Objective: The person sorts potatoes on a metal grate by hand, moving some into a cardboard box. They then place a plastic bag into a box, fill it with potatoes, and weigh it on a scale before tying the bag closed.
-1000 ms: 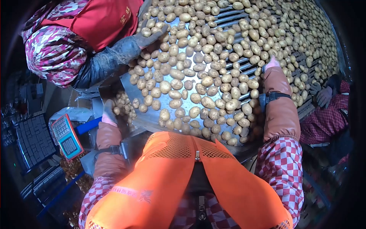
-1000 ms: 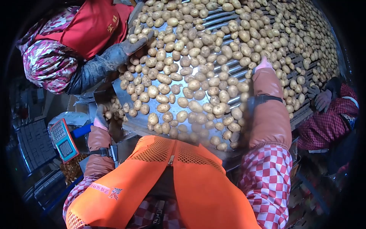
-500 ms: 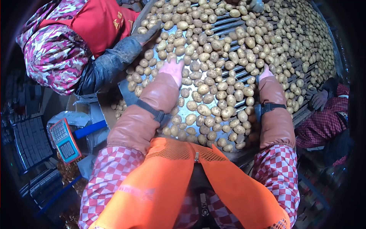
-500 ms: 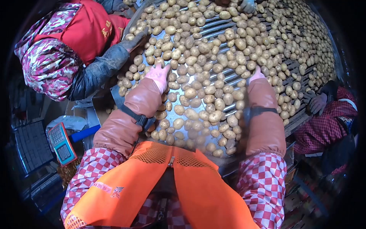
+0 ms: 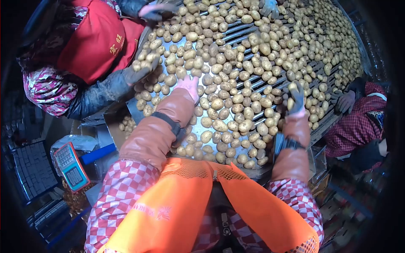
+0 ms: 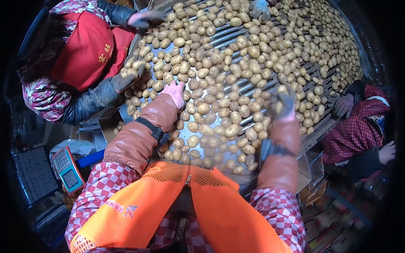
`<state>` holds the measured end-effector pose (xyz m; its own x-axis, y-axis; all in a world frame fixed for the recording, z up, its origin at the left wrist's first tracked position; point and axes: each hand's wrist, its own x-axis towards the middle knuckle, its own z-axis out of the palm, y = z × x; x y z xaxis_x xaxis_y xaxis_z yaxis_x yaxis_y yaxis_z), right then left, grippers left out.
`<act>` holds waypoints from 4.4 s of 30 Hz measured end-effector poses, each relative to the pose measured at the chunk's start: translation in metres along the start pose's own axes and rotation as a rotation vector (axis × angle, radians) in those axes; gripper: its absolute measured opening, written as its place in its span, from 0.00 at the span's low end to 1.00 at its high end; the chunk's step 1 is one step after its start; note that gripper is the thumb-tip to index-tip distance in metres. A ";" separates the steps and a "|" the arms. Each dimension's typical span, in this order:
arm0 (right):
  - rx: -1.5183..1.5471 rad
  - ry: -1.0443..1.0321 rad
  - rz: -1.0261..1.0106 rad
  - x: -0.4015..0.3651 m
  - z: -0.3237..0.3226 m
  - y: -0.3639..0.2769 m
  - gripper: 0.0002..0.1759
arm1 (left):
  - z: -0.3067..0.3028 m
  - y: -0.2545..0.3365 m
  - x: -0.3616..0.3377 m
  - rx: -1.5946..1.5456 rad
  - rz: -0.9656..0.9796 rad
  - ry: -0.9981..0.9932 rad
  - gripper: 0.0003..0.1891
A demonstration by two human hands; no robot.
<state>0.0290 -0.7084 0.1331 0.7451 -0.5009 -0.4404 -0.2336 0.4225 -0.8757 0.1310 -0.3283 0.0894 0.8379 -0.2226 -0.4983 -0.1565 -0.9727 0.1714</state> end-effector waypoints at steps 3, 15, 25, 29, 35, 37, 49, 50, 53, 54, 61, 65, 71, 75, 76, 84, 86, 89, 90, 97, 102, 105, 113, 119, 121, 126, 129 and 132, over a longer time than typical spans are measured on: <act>0.701 -0.608 0.178 -0.041 -0.013 0.023 0.21 | -0.005 -0.014 -0.009 -0.121 0.010 0.088 0.37; -0.253 -0.944 0.690 -0.207 0.170 0.082 0.31 | 0.005 -0.033 -0.205 -1.661 -0.074 -0.325 0.35; -0.257 -1.185 0.725 -0.282 0.316 0.189 0.23 | 0.064 -0.211 -0.299 -1.705 -0.634 0.574 0.25; -0.615 -1.196 0.303 -0.263 0.278 0.190 0.31 | 0.061 -0.217 -0.302 -1.492 -0.758 0.474 0.24; -1.628 -0.923 -0.717 -0.182 0.130 0.142 0.28 | 0.100 -0.175 -0.213 -0.843 -0.188 0.695 0.16; -1.641 -0.844 -0.825 -0.162 0.082 0.132 0.27 | 0.057 -0.146 -0.177 -0.475 -0.100 0.569 0.16; -1.221 -0.144 -0.619 -0.210 0.005 0.123 0.22 | 0.004 -0.104 -0.025 -0.031 -0.104 0.303 0.17; -1.222 -0.135 -0.631 -0.210 0.007 0.118 0.22 | 0.003 -0.104 -0.018 -0.035 -0.119 0.215 0.18; -1.261 -0.143 -0.568 -0.211 0.016 0.117 0.21 | 0.016 -0.105 -0.008 -0.050 -0.150 0.194 0.18; -1.259 -0.152 -0.575 -0.210 0.022 0.120 0.21 | 0.020 -0.106 -0.006 -0.064 -0.171 0.273 0.18; -0.340 -0.322 -0.037 -0.184 0.058 0.163 0.15 | 0.029 -0.093 -0.120 -0.411 0.316 0.599 0.15; -0.294 -0.664 -0.078 -0.178 0.108 0.179 0.22 | 0.037 -0.045 -0.176 -0.897 0.357 0.157 0.18; -0.371 -0.959 0.327 -0.228 0.169 0.114 0.34 | 0.053 -0.092 -0.191 -1.494 -0.157 0.141 0.17; -0.384 -0.742 0.082 -0.197 0.138 0.124 0.29 | 0.028 -0.173 -0.228 -2.159 -0.409 0.584 0.20; -0.292 -0.611 0.119 -0.191 0.128 0.119 0.29 | 0.013 -0.179 -0.244 -2.246 -0.489 0.609 0.22; -0.475 -0.045 -0.379 -0.063 -0.028 0.155 0.34 | 0.082 -0.157 -0.173 -0.808 -0.271 0.741 0.17; -1.643 0.345 -0.335 -0.077 -0.033 0.157 0.32 | 0.059 -0.114 -0.180 -0.604 -0.072 0.399 0.17; -1.790 0.352 -0.241 -0.117 0.010 0.162 0.37 | 0.077 -0.065 -0.175 -0.141 0.367 0.349 0.31; -1.788 0.359 -0.235 -0.126 0.016 0.160 0.37 | 0.077 -0.049 -0.177 -0.220 0.363 0.114 0.37; -1.775 -0.003 -0.340 -0.153 0.008 0.141 0.42 | -0.050 -0.044 -0.161 -0.545 0.512 0.262 0.25; -1.530 0.096 -0.394 -0.154 0.017 0.145 0.35 | -0.169 -0.151 -0.048 -1.689 0.316 0.126 0.15; -1.443 0.206 -0.570 -0.145 0.009 0.164 0.32 | -0.189 -0.104 -0.094 -1.549 -0.100 0.411 0.19; 0.329 0.016 -0.556 -0.169 0.055 -0.044 0.34 | -0.058 -0.025 -0.169 -1.331 0.402 0.087 0.15; 0.249 -0.036 -0.864 -0.126 0.006 -0.115 0.44 | -0.050 0.002 -0.187 -1.308 0.530 -0.015 0.18; 0.047 -0.208 -0.856 -0.177 0.074 -0.086 0.43 | -0.087 0.011 -0.222 -1.201 0.480 0.013 0.18; 0.048 -0.393 -1.039 -0.249 0.158 -0.040 0.40 | -0.161 0.029 -0.263 -0.570 1.262 0.549 0.27; 0.355 -0.399 -1.084 -0.270 0.162 -0.033 0.35 | -0.198 0.052 -0.292 -0.554 1.341 0.701 0.27; 0.694 -0.690 -1.142 -0.311 0.164 -0.044 0.35 | -0.207 0.098 -0.315 -0.445 1.582 0.715 0.28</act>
<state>-0.0905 -0.4471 0.3408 0.5026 -0.4382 0.7452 0.8466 0.4241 -0.3216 -0.0405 -0.3402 0.4389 0.1064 -0.6447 0.7570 -0.9168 0.2311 0.3257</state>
